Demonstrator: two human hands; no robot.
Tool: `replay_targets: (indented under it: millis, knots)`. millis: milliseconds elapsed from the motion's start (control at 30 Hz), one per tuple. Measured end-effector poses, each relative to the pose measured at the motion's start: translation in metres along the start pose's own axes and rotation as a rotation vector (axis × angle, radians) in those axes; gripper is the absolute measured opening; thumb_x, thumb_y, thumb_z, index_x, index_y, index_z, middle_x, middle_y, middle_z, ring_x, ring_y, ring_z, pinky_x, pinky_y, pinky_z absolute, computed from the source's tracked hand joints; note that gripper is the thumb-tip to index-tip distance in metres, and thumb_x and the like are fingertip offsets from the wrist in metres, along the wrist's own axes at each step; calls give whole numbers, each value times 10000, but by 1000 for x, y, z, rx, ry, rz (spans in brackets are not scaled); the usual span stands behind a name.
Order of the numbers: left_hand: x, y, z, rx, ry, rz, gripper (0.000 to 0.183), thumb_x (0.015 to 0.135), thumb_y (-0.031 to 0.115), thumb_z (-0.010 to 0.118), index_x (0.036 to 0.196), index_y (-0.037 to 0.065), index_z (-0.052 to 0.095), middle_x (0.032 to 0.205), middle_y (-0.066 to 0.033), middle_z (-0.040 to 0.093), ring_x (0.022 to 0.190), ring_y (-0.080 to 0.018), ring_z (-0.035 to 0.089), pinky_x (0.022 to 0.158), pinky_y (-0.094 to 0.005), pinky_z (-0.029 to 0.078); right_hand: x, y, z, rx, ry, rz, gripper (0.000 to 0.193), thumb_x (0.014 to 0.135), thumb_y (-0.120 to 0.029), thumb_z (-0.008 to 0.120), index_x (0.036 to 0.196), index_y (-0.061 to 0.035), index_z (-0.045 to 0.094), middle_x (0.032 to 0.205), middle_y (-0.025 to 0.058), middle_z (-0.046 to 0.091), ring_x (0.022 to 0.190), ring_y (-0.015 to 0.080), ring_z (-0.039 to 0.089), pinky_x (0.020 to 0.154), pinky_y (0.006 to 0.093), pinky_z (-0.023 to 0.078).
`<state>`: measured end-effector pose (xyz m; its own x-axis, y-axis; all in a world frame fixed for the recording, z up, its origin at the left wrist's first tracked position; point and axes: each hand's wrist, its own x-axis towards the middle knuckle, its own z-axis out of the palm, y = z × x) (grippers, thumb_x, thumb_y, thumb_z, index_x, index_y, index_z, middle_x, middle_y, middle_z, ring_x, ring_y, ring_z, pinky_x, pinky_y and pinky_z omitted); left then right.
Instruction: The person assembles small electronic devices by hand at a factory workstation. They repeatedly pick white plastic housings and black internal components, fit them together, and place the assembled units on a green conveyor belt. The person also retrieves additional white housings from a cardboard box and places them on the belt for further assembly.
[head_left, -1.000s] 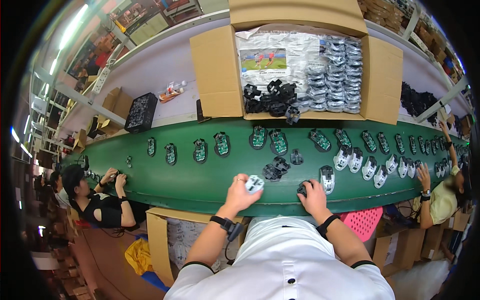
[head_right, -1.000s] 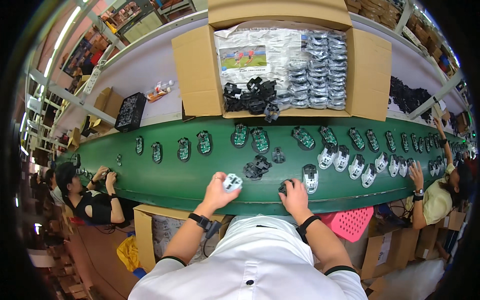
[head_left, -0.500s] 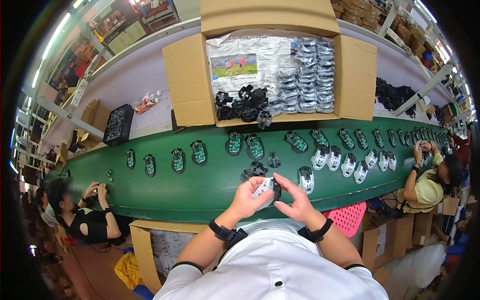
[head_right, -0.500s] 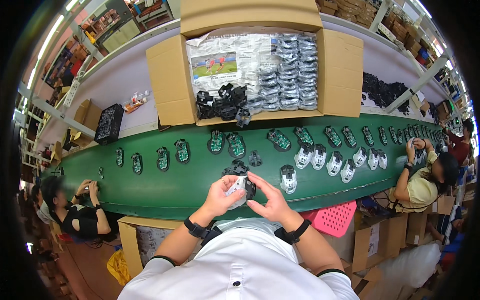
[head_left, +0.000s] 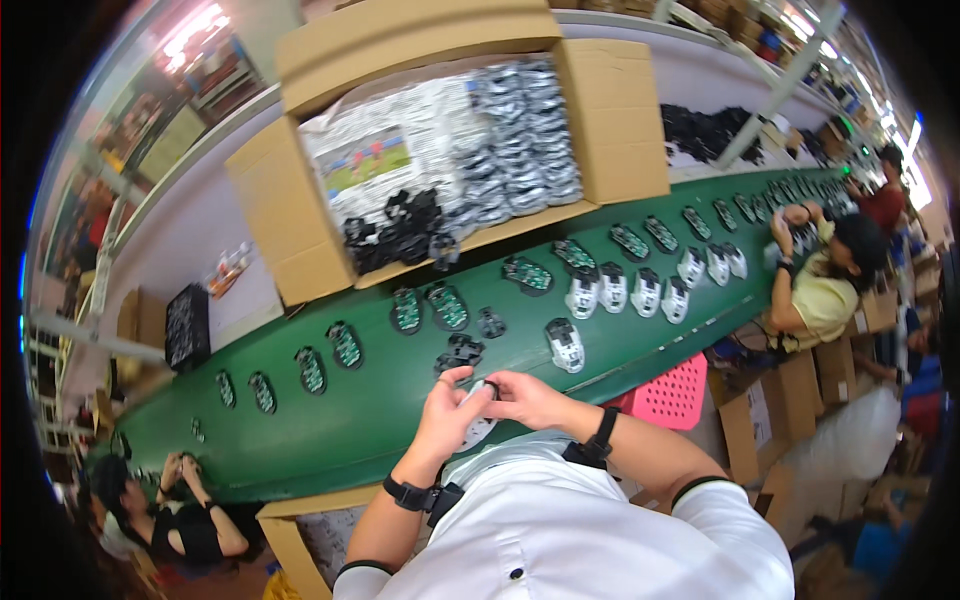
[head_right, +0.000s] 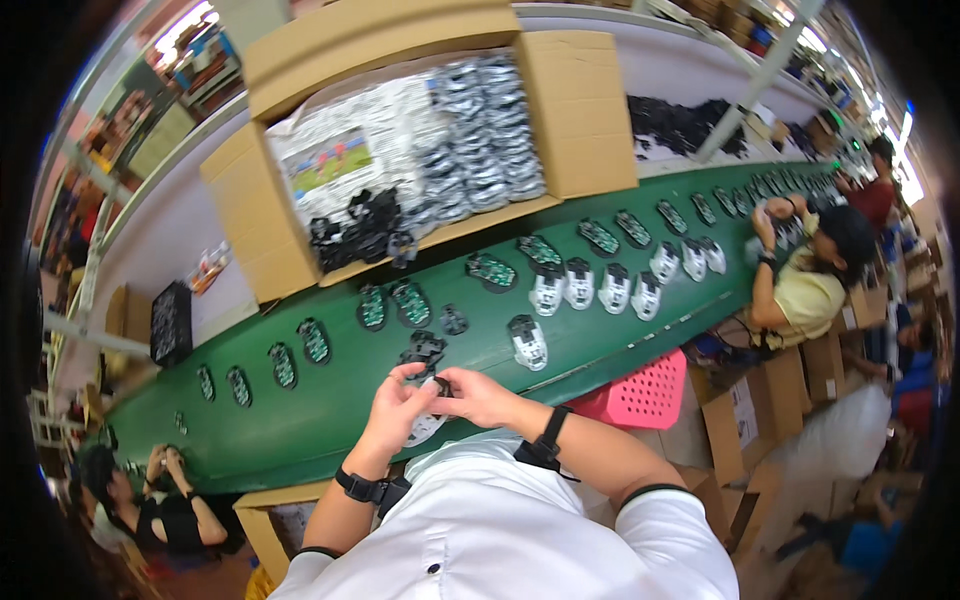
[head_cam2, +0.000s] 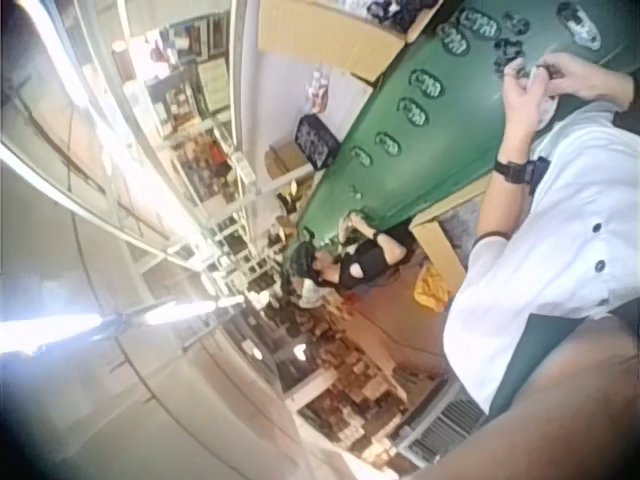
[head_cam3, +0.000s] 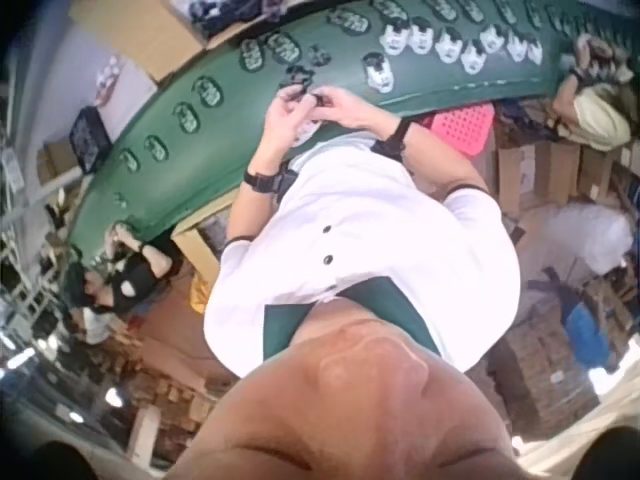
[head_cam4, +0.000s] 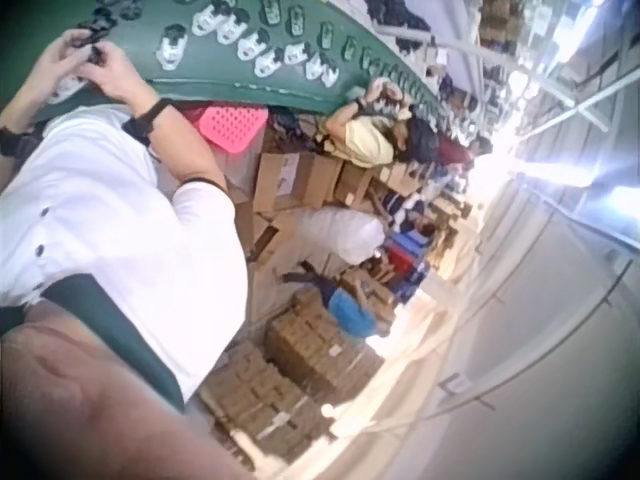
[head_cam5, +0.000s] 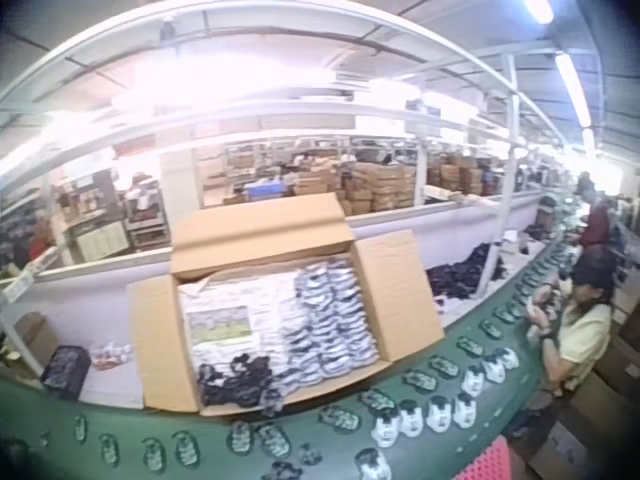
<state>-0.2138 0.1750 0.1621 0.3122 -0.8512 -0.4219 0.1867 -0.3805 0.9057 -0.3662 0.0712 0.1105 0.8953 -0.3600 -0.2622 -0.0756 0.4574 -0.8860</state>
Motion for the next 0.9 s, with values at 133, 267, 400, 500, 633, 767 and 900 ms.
replay_targets:
  millis: [133, 267, 400, 500, 633, 767, 900]
  knots:
    - [5, 6, 6, -148, 22, -11, 472, 947, 171, 684, 1301, -51, 464, 837, -48, 681, 737, -88, 641, 627, -251, 507, 8, -14, -3, -412, 80, -1, 582, 853, -381, 791, 1196, 32, 567, 1026, 124, 677, 934, 208, 664, 779, 332, 531]
    - [21, -18, -9, 122, 76, 243, 242, 936, 161, 660, 1096, -16, 621, 941, -107, 694, 805, -172, 668, 715, -297, 530, 12, -42, 10, -738, 211, -183, 612, 822, -371, 806, 1234, 18, 575, 1071, 173, 667, 939, 282, 664, 796, 353, 535]
    - [21, 3, -16, 423, 174, 652, 179, 867, 122, 664, 1007, 10, 664, 838, -144, 639, 784, -301, 628, 705, -370, 496, 8, -25, 8, -231, 244, -379, 507, 897, -124, 735, 1346, 20, 551, 1199, 130, 666, 1001, 168, 656, 810, 316, 547]
    - [5, 14, -19, 409, 155, 720, 99, 898, 100, 636, 908, 3, 655, 785, -113, 626, 719, -236, 598, 667, -334, 468, -4, -36, 8, -171, 185, -313, 310, 923, -69, 699, 1202, 51, 639, 1156, 123, 693, 1011, 133, 654, 838, 281, 555]
    - [2, 6, -5, 368, 311, 565, 192, 903, 112, 661, 750, 3, 624, 691, -101, 611, 636, -235, 588, 601, -344, 452, -11, -32, 11, -128, 168, -111, 215, 940, -77, 685, 1102, 64, 678, 982, 85, 734, 905, 96, 669, 786, 259, 548]
    - [11, -9, -10, 367, 203, 223, 185, 900, 183, 689, 877, 1, 659, 834, -153, 665, 782, -304, 644, 702, -382, 498, -8, -29, 6, -228, 216, -26, 241, 946, -178, 688, 1057, 35, 702, 925, 95, 747, 826, 112, 684, 741, 277, 544]
    - [33, -55, -18, 766, 293, 466, 491, 894, 309, 697, 1255, 7, 559, 1298, -237, 551, 1153, -371, 563, 992, -461, 461, 6, -21, -45, -966, 384, 72, 294, 925, -288, 667, 1014, -13, 717, 908, 155, 734, 793, 297, 704, 766, 398, 555]
